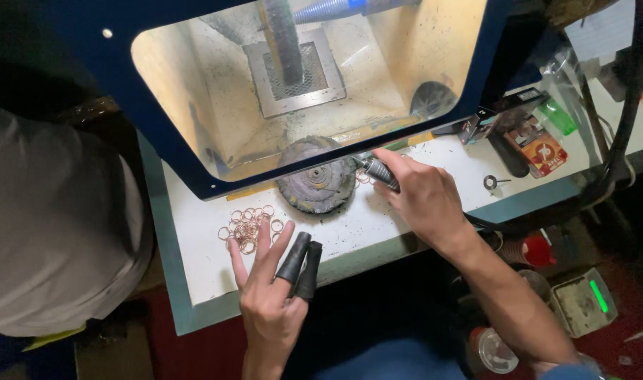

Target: Polishing small metal rings using a handheld rotary tool and a bench-mounted polishing machine

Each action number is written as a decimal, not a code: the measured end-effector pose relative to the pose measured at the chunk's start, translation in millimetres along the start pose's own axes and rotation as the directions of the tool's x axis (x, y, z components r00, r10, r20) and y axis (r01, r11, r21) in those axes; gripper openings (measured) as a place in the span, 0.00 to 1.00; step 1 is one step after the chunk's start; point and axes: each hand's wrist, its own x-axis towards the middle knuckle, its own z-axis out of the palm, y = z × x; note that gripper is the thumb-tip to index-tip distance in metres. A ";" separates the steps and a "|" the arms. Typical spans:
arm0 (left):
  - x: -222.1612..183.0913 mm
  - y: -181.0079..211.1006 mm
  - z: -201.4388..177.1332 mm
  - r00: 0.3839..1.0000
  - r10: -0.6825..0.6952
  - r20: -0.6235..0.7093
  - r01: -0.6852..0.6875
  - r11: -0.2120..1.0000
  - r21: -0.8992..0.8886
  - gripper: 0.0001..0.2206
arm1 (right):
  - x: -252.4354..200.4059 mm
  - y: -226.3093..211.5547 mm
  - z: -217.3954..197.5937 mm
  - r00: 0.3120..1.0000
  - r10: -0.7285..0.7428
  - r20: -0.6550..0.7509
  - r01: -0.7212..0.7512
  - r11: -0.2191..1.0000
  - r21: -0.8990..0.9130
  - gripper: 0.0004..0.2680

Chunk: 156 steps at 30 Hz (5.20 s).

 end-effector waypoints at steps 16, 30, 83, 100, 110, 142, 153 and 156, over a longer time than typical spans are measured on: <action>-32.9 41.3 6.7 0.997 -0.072 -0.002 0.071 0.995 -0.071 0.14 | -16.6 7.5 13.3 0.942 -0.252 -0.220 0.248 0.968 -0.047 0.24; 4.7 40.4 25.7 0.990 -0.142 0.017 0.140 0.936 -0.324 0.21 | -33.2 -34.3 -28.9 0.965 -0.077 0.250 -0.121 0.716 0.688 0.14; 60.8 -19.8 36.9 0.910 -0.300 0.287 0.292 0.954 0.072 0.05 | 10.5 -73.9 0.6 0.972 0.147 0.182 -0.225 0.804 0.550 0.29; 58.4 -48.3 45.1 0.912 -0.200 0.357 0.222 0.975 -0.022 0.04 | -23.9 -36.6 -25.4 0.973 0.179 0.149 -0.223 0.899 0.378 0.19; 57.7 -51.6 44.4 0.882 -0.162 0.443 0.168 0.985 0.026 0.08 | -18.4 -5.1 -14.4 0.915 0.376 0.144 -0.380 0.925 0.002 0.17; 70.1 -72.2 41.6 0.910 0.144 0.389 -0.080 0.981 -0.175 0.05 | -30.7 -19.8 -9.3 0.961 -0.151 0.232 0.128 0.985 0.113 0.15; 81.4 -73.8 38.3 0.904 0.156 0.397 -0.063 0.969 -0.237 0.07 | -19.5 -16.3 0.7 0.909 -0.129 0.396 0.130 0.991 0.023 0.16; 84.2 -70.8 36.6 0.902 0.169 0.397 -0.068 0.964 -0.258 0.06 | -20.9 -14.9 -0.9 0.905 -0.127 0.406 0.131 0.991 0.018 0.16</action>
